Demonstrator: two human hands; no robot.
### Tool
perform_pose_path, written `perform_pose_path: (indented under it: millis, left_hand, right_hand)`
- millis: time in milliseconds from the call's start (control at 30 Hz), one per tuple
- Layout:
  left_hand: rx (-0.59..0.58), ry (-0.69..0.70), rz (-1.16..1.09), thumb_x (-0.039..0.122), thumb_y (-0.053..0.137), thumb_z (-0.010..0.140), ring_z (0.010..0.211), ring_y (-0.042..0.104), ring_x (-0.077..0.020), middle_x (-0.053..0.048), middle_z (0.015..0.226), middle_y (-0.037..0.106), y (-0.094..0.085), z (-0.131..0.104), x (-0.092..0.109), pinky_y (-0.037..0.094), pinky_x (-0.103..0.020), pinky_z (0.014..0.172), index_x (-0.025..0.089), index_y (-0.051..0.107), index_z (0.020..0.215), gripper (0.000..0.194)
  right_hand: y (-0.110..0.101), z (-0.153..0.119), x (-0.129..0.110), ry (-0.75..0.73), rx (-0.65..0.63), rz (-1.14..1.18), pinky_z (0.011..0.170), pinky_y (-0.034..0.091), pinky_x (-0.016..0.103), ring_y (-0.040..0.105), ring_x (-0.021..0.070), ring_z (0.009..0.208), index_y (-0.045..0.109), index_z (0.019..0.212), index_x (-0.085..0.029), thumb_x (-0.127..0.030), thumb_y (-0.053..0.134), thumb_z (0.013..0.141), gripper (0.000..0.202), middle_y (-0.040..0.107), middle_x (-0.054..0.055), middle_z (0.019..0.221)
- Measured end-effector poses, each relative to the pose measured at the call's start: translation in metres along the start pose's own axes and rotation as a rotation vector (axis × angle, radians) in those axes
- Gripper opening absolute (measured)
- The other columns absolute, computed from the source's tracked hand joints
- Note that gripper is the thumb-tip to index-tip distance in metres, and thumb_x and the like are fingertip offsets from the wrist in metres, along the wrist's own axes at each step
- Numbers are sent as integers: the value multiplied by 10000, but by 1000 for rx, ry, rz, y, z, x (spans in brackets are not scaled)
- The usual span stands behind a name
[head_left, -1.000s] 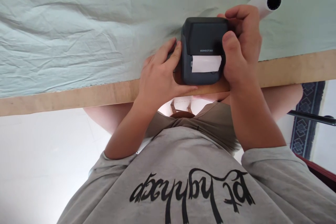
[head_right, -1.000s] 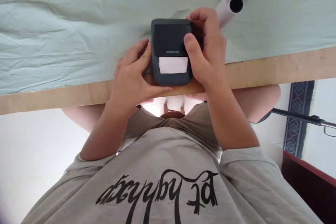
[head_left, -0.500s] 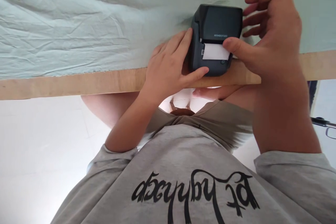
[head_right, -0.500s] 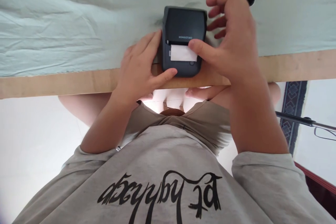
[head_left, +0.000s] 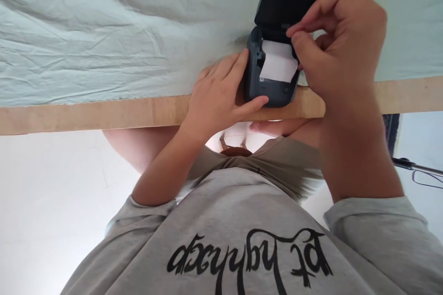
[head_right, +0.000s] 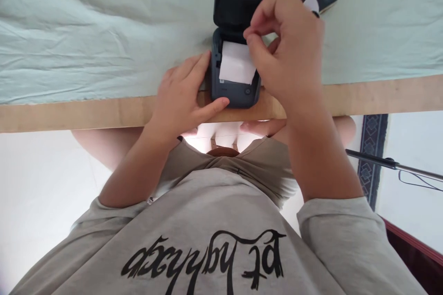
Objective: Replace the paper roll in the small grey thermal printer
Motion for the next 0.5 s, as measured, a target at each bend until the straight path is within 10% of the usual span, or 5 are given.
perform_pose_path:
  millis: [167,333,500]
  left_hand:
    - [21,11,-55,744,515,921,1500,472,-395,-27,1607,526,0,0,-2,390,-637,1238,370,363,1657,839]
    - [7,19,-48,750,518,911,1495,473,-421,-99,1623,506,1,0,-3,385,-627,1238,270,412,1641,880]
    - [17,36,-40,755,514,933,1493,481,-415,-117,1608,524,1,-1,-3,383,-590,1242,273,427,1621,845]
  right_hand:
    - [10,13,-9,120,-343,-421,1094,548,524,735,234,1156,680,963,-335,-131,649,820,251,784,-74,1087]
    - [17,29,-14,168,-620,-740,946,592,598,677,274,974,684,1240,-350,-137,716,765,522,723,3,1001]
    - [2,26,-22,110,-565,-576,927,557,501,543,143,750,682,1084,-311,-62,700,693,464,693,-42,956]
Point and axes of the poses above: each hand's wrist, its own z-axis towards the middle knuckle, its own y-axis out of the palm, x = y × z, the point moved 4 cm from there along z, towards the middle knuckle
